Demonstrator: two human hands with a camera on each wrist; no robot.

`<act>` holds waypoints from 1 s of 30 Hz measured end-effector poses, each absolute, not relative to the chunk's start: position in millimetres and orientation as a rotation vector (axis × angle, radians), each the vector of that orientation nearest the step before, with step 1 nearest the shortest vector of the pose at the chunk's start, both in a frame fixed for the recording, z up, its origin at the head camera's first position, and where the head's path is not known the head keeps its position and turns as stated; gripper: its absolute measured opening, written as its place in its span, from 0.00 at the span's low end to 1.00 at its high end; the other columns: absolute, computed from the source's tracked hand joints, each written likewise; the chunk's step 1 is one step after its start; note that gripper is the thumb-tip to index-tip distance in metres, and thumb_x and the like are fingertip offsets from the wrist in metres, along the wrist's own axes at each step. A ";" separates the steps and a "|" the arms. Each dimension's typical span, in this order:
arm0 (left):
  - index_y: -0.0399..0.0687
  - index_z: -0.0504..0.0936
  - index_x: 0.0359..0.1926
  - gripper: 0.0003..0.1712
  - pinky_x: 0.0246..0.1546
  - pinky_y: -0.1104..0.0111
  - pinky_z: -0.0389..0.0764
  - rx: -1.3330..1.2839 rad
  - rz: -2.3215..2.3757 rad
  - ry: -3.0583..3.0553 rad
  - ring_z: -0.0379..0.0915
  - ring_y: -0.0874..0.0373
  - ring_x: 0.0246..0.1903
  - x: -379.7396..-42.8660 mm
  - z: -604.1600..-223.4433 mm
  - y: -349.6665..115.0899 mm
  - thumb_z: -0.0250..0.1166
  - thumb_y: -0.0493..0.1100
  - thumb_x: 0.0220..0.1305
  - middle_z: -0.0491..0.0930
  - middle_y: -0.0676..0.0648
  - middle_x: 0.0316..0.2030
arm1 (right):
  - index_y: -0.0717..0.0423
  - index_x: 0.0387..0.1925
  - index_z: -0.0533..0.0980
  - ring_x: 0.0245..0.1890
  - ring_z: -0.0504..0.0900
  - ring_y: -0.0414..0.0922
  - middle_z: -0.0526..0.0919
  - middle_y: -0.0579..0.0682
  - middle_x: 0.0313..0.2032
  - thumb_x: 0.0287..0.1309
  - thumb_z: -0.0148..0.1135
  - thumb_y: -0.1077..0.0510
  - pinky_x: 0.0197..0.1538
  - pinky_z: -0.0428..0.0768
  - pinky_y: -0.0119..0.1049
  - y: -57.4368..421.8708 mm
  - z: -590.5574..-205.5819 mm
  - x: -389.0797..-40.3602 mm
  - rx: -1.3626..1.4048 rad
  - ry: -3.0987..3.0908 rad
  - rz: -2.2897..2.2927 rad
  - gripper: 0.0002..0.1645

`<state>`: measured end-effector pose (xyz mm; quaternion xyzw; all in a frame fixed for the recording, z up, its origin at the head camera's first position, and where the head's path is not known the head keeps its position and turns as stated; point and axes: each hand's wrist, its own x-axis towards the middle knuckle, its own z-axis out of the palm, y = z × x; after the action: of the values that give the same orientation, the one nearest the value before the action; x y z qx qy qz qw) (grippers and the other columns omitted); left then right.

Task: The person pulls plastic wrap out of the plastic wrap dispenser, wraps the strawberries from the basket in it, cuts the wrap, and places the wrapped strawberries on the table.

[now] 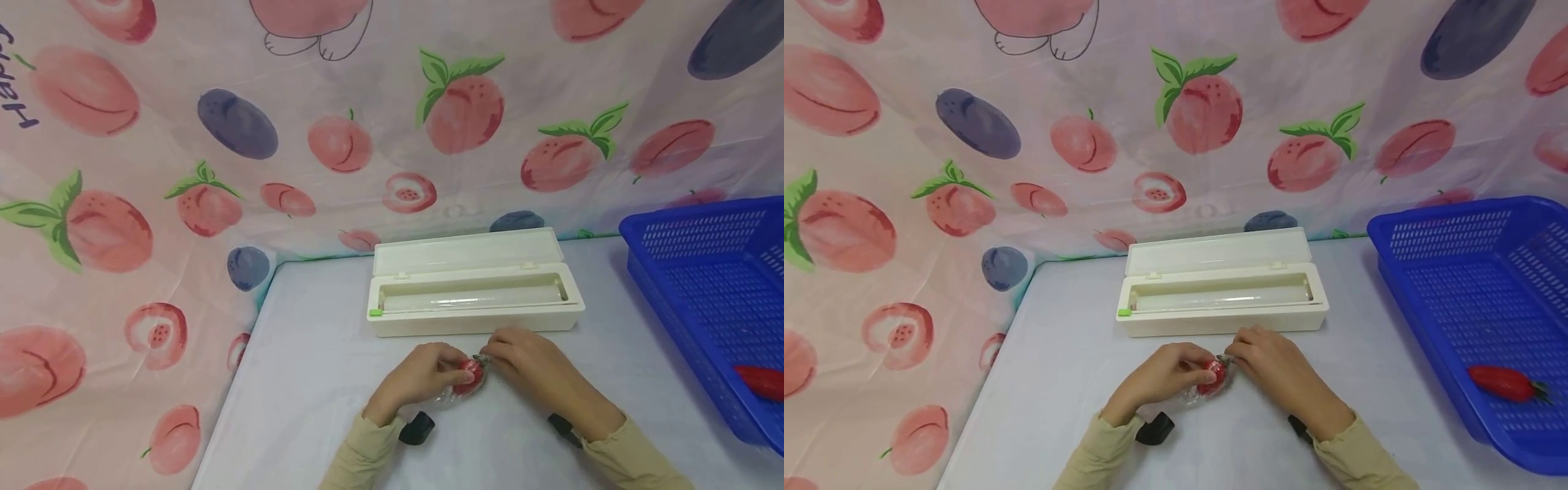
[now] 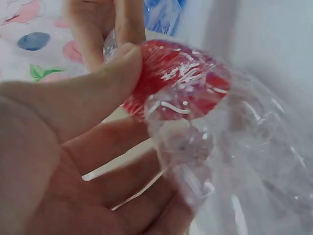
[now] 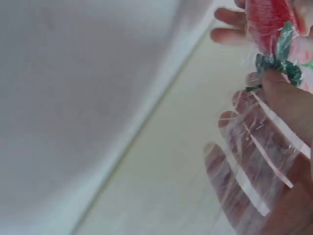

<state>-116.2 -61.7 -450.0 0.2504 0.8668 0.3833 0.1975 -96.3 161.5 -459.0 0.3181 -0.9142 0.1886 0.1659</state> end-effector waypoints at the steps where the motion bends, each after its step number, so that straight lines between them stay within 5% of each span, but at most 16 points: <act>1: 0.44 0.87 0.46 0.15 0.41 0.78 0.78 0.685 1.115 2.399 0.78 0.71 0.37 -115.9 -449.0 -61.6 0.70 0.48 0.63 0.87 0.54 0.41 | 0.51 0.36 0.85 0.38 0.79 0.39 0.80 0.40 0.35 0.47 0.76 0.66 0.40 0.82 0.37 162.4 -456.2 -96.4 0.908 -2.583 0.546 0.13; 6: 0.42 0.86 0.46 0.14 0.40 0.77 0.81 0.561 1.351 2.232 0.82 0.69 0.36 -113.5 -444.1 -61.3 0.70 0.45 0.64 0.87 0.52 0.37 | 0.50 0.40 0.85 0.40 0.80 0.41 0.81 0.42 0.38 0.47 0.75 0.65 0.42 0.83 0.40 166.5 -441.8 -96.6 0.904 -2.509 0.582 0.16; 8: 0.41 0.85 0.46 0.14 0.39 0.75 0.82 0.514 1.439 2.180 0.83 0.67 0.36 -112.5 -442.3 -60.9 0.70 0.44 0.64 0.88 0.50 0.36 | 0.51 0.44 0.84 0.43 0.81 0.43 0.82 0.44 0.41 0.54 0.72 0.60 0.46 0.83 0.43 167.9 -436.4 -96.3 0.895 -2.476 0.591 0.13; 14: 0.39 0.85 0.48 0.15 0.40 0.73 0.82 0.375 1.677 2.127 0.85 0.61 0.39 -110.2 -436.8 -59.7 0.69 0.44 0.64 0.88 0.44 0.39 | 0.56 0.57 0.79 0.53 0.79 0.50 0.82 0.52 0.51 0.75 0.42 0.40 0.65 0.71 0.34 170.0 -422.0 -95.7 0.862 -2.319 0.616 0.31; 18: 0.39 0.84 0.50 0.17 0.43 0.71 0.83 0.319 1.791 2.096 0.85 0.59 0.41 -108.6 -431.6 -58.8 0.69 0.44 0.65 0.88 0.42 0.40 | 0.58 0.61 0.77 0.59 0.75 0.54 0.81 0.55 0.57 0.76 0.42 0.42 0.75 0.56 0.30 169.0 -414.0 -95.2 0.882 -2.213 0.611 0.30; 25: 0.39 0.83 0.53 0.18 0.46 0.69 0.83 0.283 1.870 2.003 0.85 0.57 0.42 -101.0 -419.2 -55.0 0.69 0.42 0.64 0.88 0.40 0.42 | 0.56 0.65 0.73 0.65 0.71 0.54 0.77 0.54 0.63 0.77 0.39 0.41 0.76 0.53 0.33 168.4 -414.7 -94.4 0.863 -2.249 0.583 0.31; 30: 0.37 0.83 0.53 0.18 0.46 0.68 0.84 0.339 1.903 1.947 0.86 0.57 0.42 -94.9 -409.9 -52.5 0.69 0.40 0.64 0.87 0.38 0.44 | 0.56 0.62 0.77 0.61 0.76 0.53 0.81 0.54 0.58 0.76 0.41 0.41 0.74 0.56 0.26 167.2 -421.4 -95.3 0.793 -2.264 0.688 0.31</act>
<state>-94.9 -52.5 -409.9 0.1211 0.6956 0.6800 0.1976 -95.3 167.2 -421.4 0.3012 -0.8603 0.2613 0.3176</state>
